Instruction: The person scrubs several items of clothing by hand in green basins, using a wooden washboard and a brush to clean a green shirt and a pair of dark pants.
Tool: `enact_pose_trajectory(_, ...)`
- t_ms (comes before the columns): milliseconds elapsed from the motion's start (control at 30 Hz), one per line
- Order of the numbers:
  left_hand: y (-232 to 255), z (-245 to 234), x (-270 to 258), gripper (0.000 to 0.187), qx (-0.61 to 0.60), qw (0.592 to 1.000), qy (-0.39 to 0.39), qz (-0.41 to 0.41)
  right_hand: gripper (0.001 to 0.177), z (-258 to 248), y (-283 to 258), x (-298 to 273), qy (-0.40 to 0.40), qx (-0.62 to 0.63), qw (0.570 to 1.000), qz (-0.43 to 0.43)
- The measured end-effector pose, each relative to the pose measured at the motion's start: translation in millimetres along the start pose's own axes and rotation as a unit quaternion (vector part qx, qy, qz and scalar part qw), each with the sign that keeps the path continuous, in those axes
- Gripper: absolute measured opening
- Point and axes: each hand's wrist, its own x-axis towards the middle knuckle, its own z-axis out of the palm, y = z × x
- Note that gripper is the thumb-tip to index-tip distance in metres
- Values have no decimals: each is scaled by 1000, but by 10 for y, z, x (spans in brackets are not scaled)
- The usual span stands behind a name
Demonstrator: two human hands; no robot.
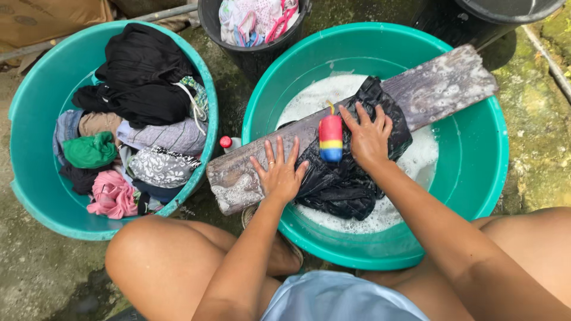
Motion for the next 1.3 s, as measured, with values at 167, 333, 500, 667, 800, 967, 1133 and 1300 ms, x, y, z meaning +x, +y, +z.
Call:
enact_pose_trajectory(167,52,111,72,61,-32,998,-32,43,72,-192,-505,-64,-29,357,931,68)
enact_pose_trajectory(333,-19,291,42,59,80,996,-3,49,68,-403,-676,44,-74,306,934,-171)
enact_pose_trajectory(500,-13,152,15,58,12,1000,-10,20,38,-511,405,523,-9,161,986,-48)
enact_pose_trajectory(667,27,131,31,59,4,1000,-9,10,25,-93,-390,33,-37,203,975,-87)
enact_pose_trajectory(800,17,157,29,61,2,998,45,40,44,50,-614,-315,-12,318,945,-81)
enact_pose_trajectory(967,37,122,-45,55,-1,999,32,37,57,125,75,549,-407,447,777,175)
enact_pose_trajectory(1133,80,42,-41,55,-10,1000,-2,13,60,-230,230,913,-75,123,989,-26)
enact_pose_trajectory(1300,106,7,-28,56,-5,1000,-1,7,59,-206,31,987,-117,140,982,-42)
